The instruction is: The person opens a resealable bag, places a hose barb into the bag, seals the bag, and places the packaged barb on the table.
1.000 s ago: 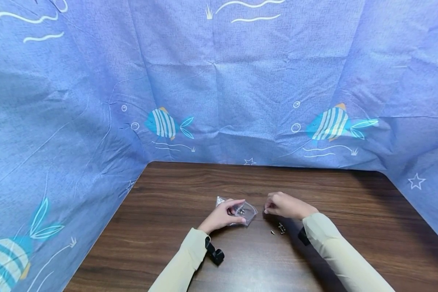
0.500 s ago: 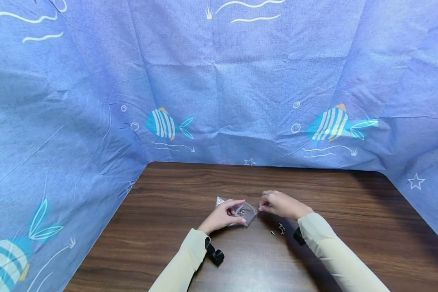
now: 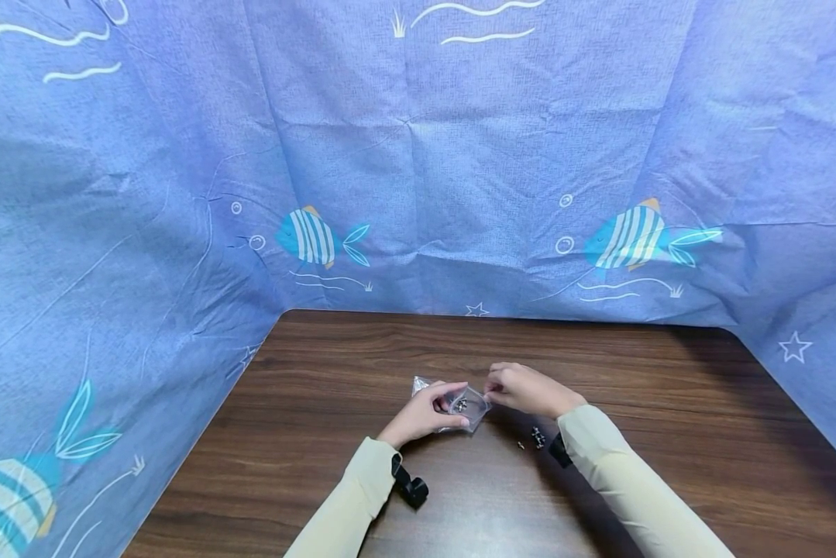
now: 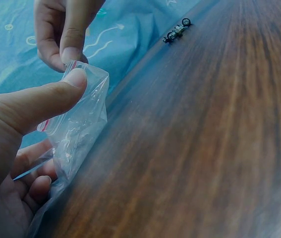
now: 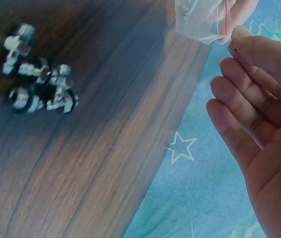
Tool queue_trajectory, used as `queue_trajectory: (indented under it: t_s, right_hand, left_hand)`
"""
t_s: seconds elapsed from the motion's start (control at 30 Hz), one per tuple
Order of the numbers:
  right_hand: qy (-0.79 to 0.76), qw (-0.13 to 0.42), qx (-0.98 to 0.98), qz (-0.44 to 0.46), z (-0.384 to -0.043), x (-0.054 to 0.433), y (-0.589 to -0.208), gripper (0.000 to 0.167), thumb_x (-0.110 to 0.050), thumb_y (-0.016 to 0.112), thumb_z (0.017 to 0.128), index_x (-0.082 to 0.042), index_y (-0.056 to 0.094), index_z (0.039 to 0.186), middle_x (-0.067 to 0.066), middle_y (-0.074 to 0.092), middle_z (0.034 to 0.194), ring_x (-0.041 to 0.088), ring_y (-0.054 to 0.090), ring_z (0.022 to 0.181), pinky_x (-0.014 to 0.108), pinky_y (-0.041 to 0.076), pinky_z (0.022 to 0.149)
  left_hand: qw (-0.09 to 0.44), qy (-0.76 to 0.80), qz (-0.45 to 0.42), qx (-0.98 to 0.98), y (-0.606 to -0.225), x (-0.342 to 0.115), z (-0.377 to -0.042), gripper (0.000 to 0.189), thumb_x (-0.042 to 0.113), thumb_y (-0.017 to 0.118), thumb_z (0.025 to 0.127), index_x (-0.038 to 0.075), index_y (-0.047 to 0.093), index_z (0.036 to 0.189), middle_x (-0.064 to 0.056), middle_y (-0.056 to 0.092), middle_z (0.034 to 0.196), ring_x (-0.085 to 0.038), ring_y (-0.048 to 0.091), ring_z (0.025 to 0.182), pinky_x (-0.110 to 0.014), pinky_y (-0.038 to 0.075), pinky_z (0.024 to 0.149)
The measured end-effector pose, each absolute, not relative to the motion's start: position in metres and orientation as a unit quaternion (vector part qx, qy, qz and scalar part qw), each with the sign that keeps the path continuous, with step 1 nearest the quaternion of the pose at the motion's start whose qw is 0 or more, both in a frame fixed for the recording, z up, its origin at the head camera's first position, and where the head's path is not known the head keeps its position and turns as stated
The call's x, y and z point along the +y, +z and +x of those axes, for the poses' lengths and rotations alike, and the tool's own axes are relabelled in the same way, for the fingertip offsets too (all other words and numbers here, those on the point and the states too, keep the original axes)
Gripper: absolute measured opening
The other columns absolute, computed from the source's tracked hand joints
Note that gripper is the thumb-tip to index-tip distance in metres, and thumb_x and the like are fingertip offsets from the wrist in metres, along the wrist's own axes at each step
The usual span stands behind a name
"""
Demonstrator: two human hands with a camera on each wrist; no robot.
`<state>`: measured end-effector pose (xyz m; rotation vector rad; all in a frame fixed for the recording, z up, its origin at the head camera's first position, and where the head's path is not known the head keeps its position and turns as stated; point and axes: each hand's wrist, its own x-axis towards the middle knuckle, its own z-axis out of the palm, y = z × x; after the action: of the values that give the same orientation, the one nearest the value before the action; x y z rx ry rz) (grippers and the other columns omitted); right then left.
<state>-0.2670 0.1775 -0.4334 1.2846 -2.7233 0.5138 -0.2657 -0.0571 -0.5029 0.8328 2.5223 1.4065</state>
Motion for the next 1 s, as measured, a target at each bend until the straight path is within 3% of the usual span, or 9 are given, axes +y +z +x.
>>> queue_trajectory:
  t_s: [1.0]
  right_hand:
    - [0.169,0.036,-0.894,0.414,-0.2681,0.1712,-0.4324,0.005,-0.013,0.07,0.086,-0.01,0.071,0.082,-0.006,0.059,0.079,0.0,0.053,0.069,0.018,0.05,0.066]
  left_hand:
    - [0.066,0.468,0.282,0.835,-0.5034,-0.0576,-0.267,0.061,0.025,0.08,0.079,0.013,0.057,0.135,-0.003,0.059,0.095,-0.004,0.049,0.077,-0.019,0.043,0.068]
